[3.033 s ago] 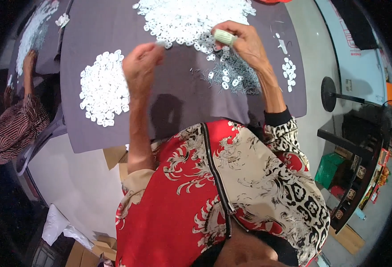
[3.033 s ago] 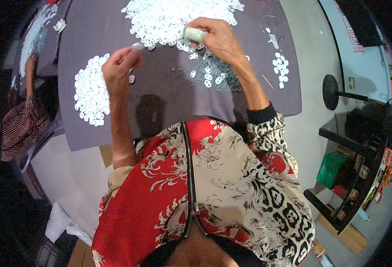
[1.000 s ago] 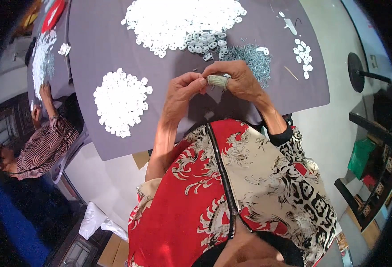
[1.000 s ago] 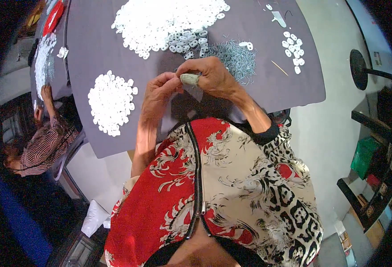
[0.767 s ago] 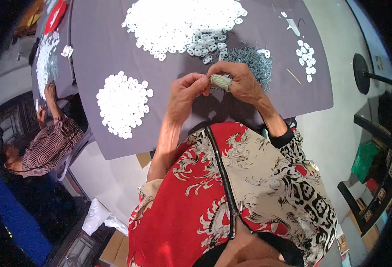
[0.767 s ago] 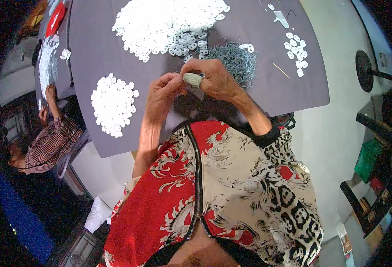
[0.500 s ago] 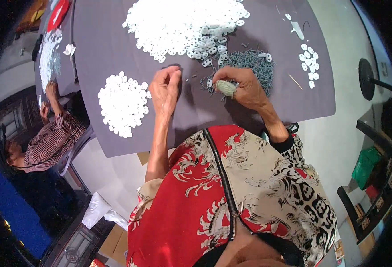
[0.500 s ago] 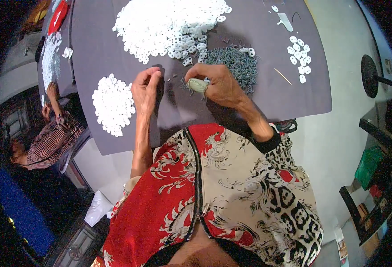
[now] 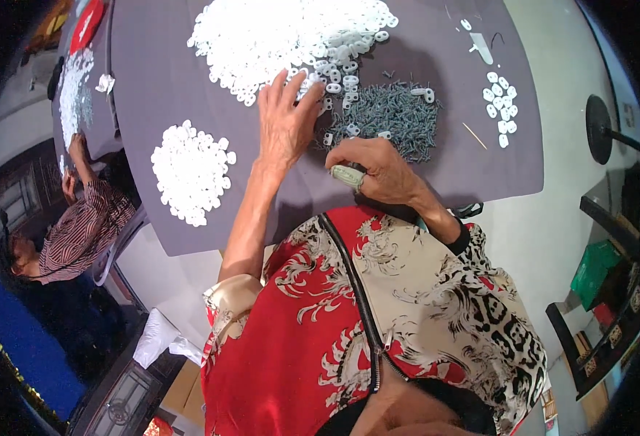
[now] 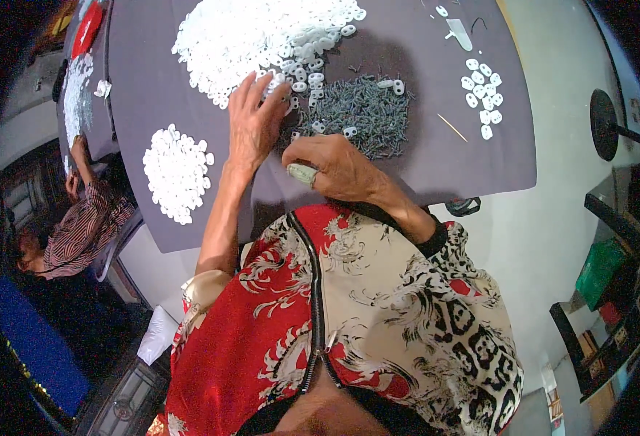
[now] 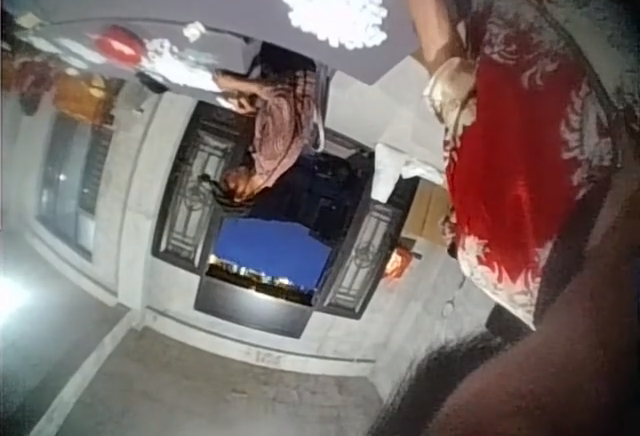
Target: The person repeatedly picks up small plastic pieces and metal pins from the table and attaches them together by hand.
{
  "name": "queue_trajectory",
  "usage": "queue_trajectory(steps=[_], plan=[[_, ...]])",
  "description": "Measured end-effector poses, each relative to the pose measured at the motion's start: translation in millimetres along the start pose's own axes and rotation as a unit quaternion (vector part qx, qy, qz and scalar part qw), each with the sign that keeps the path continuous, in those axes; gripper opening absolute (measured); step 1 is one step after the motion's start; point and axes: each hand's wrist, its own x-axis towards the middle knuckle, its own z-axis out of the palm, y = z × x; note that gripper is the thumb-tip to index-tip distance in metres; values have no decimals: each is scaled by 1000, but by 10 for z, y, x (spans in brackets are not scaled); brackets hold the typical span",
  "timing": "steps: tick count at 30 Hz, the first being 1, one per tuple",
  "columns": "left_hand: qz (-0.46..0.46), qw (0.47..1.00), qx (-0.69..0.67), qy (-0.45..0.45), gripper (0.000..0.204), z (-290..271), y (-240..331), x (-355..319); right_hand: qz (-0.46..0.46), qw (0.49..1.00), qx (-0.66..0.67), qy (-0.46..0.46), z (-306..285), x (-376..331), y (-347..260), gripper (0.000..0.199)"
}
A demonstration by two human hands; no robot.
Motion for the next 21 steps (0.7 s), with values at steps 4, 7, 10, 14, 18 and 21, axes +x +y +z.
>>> queue_trajectory(steps=[4,7,10,14,18,21], plan=[[-31,999,1,-18,30,-51,-7,-232,16,1000,-3,-22,45,-53,51,12],[-51,999,-8,-1,27,-154,-55,-344,10,1000,8,-26,69,-51,13,12],[-74,997,-29,21,21,-187,-77,-402,3,1000,7,-30,82,-67,36,12],[-98,995,-12,33,19,-221,-95,-468,10,999,5,-39,81,-83,24,13],[-137,988,2,74,19,-224,-166,-533,2,1000,11,-27,112,-112,8,13],[-175,980,-8,97,19,-216,-199,-511,4,999,11,-35,131,-133,-21,14]])
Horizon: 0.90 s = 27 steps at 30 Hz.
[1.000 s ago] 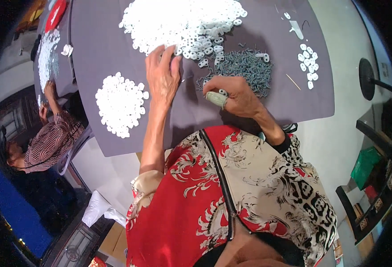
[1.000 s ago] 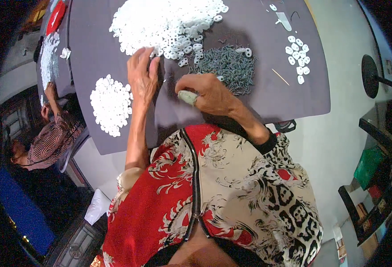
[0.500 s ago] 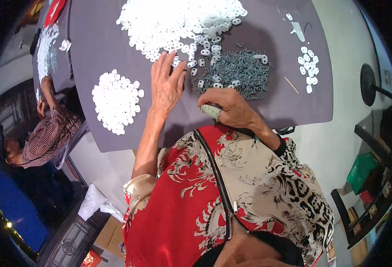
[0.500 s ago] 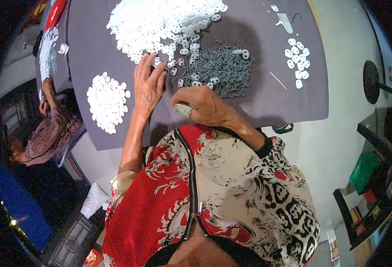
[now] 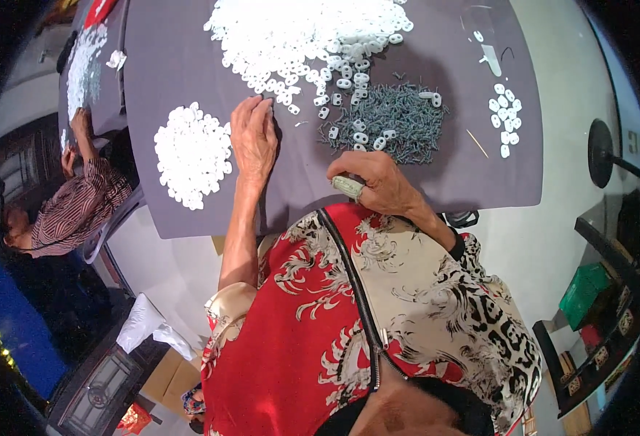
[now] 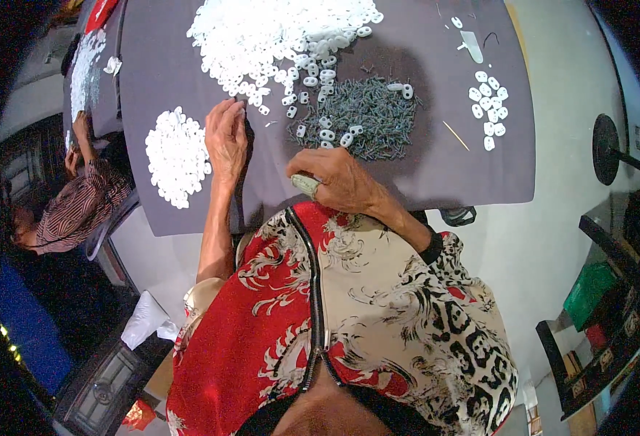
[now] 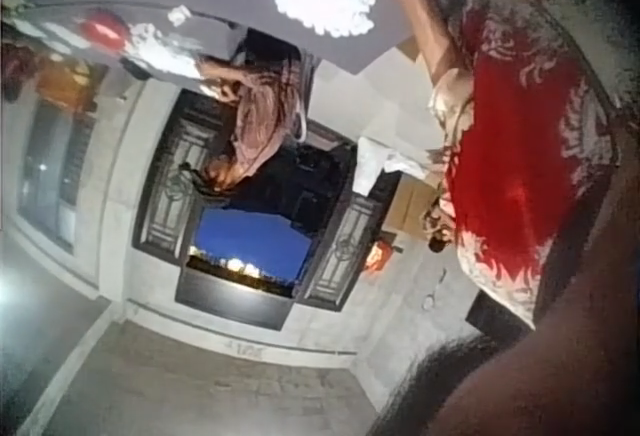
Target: The person repeatedly picks up small plastic pieces and metal pins from the table and attaches them together by hand.
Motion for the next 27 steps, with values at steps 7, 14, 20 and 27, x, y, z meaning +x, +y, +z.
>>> queue_trajectory(steps=[7,14,20,27], plan=[[-14,999,-38,3,13,-11,184,44,-6,1000,-17,0,57,-25,-54,13],[19,998,-44,-37,9,56,182,89,-13,999,-30,2,138,-2,-156,13],[38,996,-47,-61,10,12,105,126,10,999,-46,2,144,41,-241,13],[-284,721,-626,-86,14,-300,347,314,126,982,49,131,-121,342,-445,9]])
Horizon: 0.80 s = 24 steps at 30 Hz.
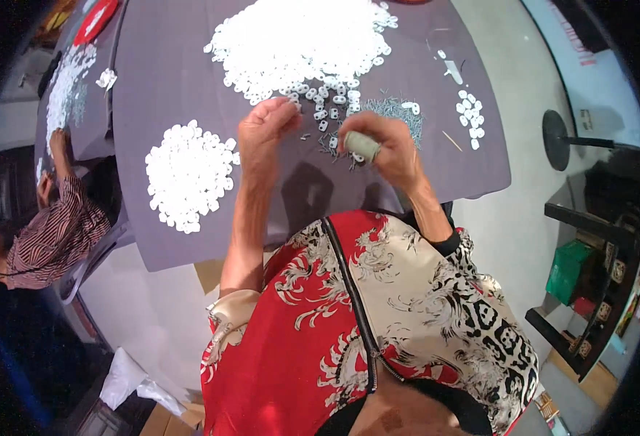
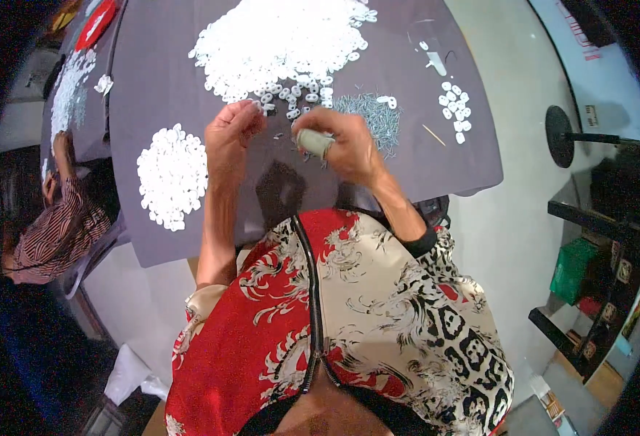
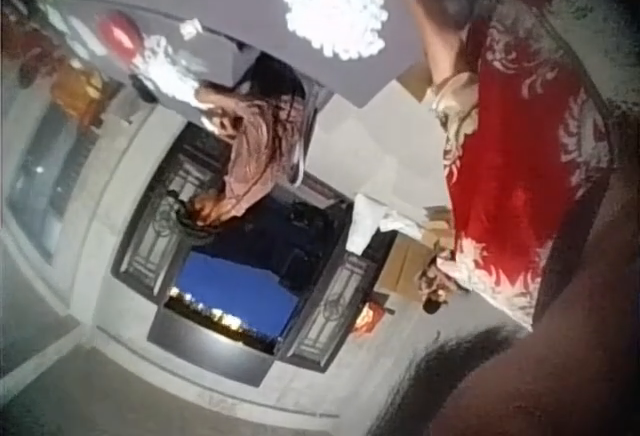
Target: The person repeatedly picks up small plastic pieces and metal pins from the table and attaches them together by hand.
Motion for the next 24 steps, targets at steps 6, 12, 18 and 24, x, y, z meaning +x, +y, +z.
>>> queue_trajectory(steps=[6,12,18,24], plan=[[11,958,-273,-84,19,265,405,-186,-45,994,-34,91,167,292,-480,8],[51,957,-271,-91,23,261,599,-398,-111,988,-38,96,340,286,-745,11],[86,953,-280,-75,22,263,659,-603,-166,981,-83,54,403,197,-894,11],[73,948,-299,-84,21,323,711,-724,-204,973,-100,41,388,103,-1007,11]])
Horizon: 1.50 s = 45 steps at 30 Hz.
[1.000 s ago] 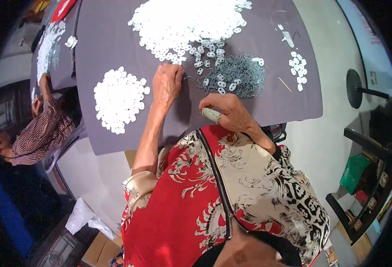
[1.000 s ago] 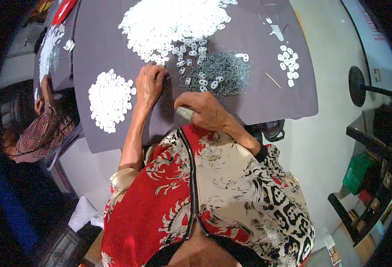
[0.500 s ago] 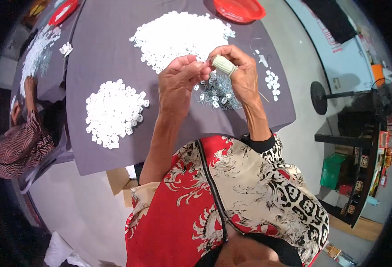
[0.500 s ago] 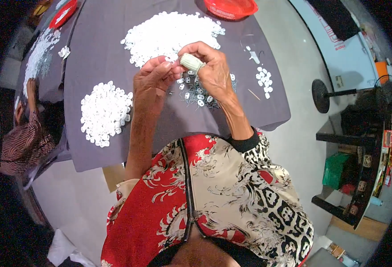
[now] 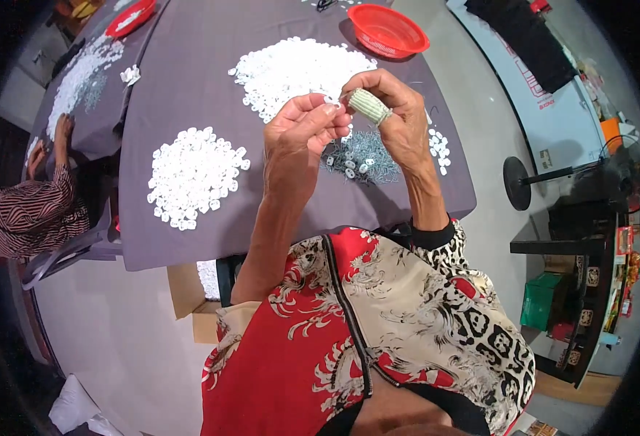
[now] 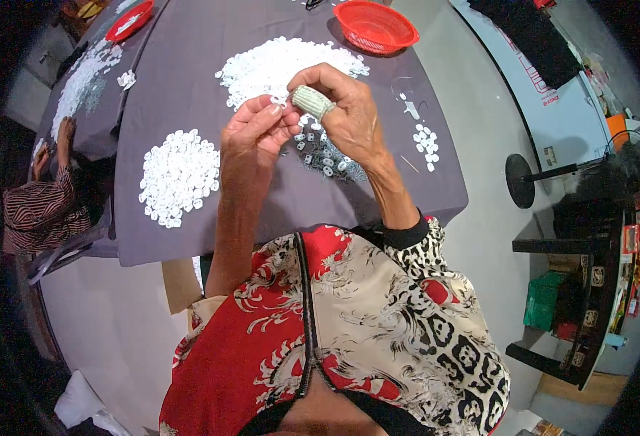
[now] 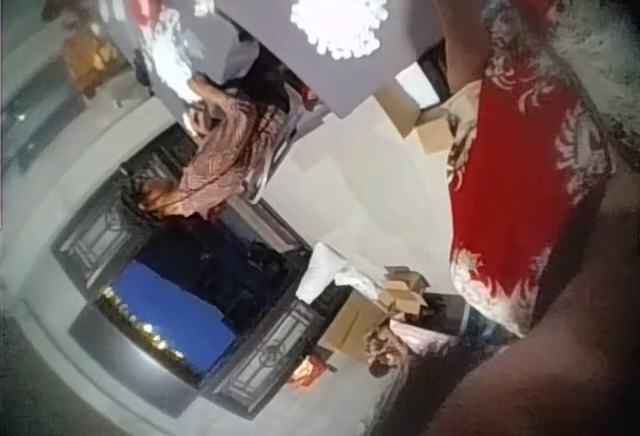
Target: The person repeatedly picks up small plastic pieces and metal pins from the table and attaches them together by hand.
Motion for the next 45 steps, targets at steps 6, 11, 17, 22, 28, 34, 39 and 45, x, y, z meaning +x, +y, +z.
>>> queue_trajectory(steps=[6,11,17,22,28,34,39,45], plan=[[29,999,32,-2,21,60,12,-56,-26,1000,0,-1,-32,-18,-29,11],[65,994,82,4,21,13,-23,-47,-14,1000,20,-2,-16,-16,-13,11],[71,994,86,-14,24,-36,-34,-1,7,999,31,2,7,11,54,12],[50,997,65,-13,27,-60,-36,14,17,1000,20,9,30,20,70,11],[40,999,32,-13,31,-83,-88,56,-3,1000,2,10,36,41,120,12],[50,997,54,-11,30,-64,-62,35,-22,999,-27,-17,2,46,100,12],[130,983,126,16,18,-63,-78,33,-36,999,-9,-32,-56,63,112,11],[417,770,478,67,13,-147,-173,109,-55,998,-38,2,-25,60,113,10]])
